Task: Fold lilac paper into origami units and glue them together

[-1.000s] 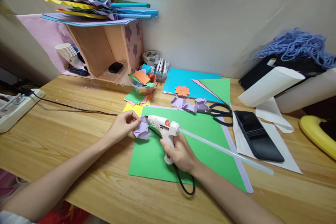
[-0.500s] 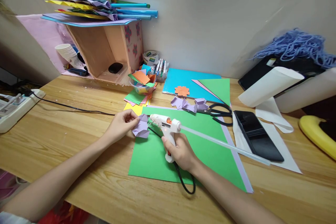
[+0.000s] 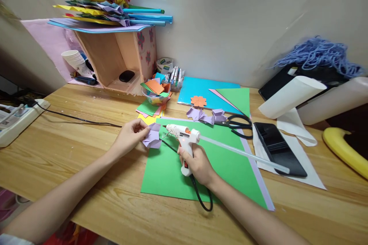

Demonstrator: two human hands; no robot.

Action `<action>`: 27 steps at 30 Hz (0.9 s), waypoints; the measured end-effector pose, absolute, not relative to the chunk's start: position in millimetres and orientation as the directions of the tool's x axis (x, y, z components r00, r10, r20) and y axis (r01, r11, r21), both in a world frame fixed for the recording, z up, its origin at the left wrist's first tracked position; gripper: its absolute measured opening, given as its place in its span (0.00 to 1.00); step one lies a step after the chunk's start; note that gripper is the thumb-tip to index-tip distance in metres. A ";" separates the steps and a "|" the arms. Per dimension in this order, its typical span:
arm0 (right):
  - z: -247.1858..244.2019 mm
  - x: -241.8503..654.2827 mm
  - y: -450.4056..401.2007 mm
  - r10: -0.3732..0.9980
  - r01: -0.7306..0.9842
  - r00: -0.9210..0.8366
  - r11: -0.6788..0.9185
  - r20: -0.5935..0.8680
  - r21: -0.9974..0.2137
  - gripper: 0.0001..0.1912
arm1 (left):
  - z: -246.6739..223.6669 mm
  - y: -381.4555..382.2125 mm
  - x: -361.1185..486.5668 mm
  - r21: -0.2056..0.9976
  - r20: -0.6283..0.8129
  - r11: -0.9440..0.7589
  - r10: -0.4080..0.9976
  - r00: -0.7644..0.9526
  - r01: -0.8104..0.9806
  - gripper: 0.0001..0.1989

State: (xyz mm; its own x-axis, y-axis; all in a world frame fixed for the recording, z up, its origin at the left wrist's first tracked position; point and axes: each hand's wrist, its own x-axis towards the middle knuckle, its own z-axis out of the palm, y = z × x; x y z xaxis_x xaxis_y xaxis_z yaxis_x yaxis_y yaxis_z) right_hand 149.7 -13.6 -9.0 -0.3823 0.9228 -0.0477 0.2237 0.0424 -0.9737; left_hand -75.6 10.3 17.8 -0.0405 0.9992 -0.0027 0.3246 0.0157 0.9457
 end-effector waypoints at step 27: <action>4.5 -131.6 59.2 0.914 0.608 -0.396 0.331 0.086 -0.721 0.18 | 59.7 -40.3 -67.1 0.826 -0.104 0.491 0.616 0.781 -0.277 0.13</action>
State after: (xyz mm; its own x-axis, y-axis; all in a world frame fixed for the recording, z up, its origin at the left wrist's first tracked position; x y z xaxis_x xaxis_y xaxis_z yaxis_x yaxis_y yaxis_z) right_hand -131.6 59.2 4.5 -0.3958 0.9143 0.0862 0.6080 0.3313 -0.7215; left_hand -67.1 -40.3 59.7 0.7806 0.6162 -0.1045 -0.2772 0.4912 0.8257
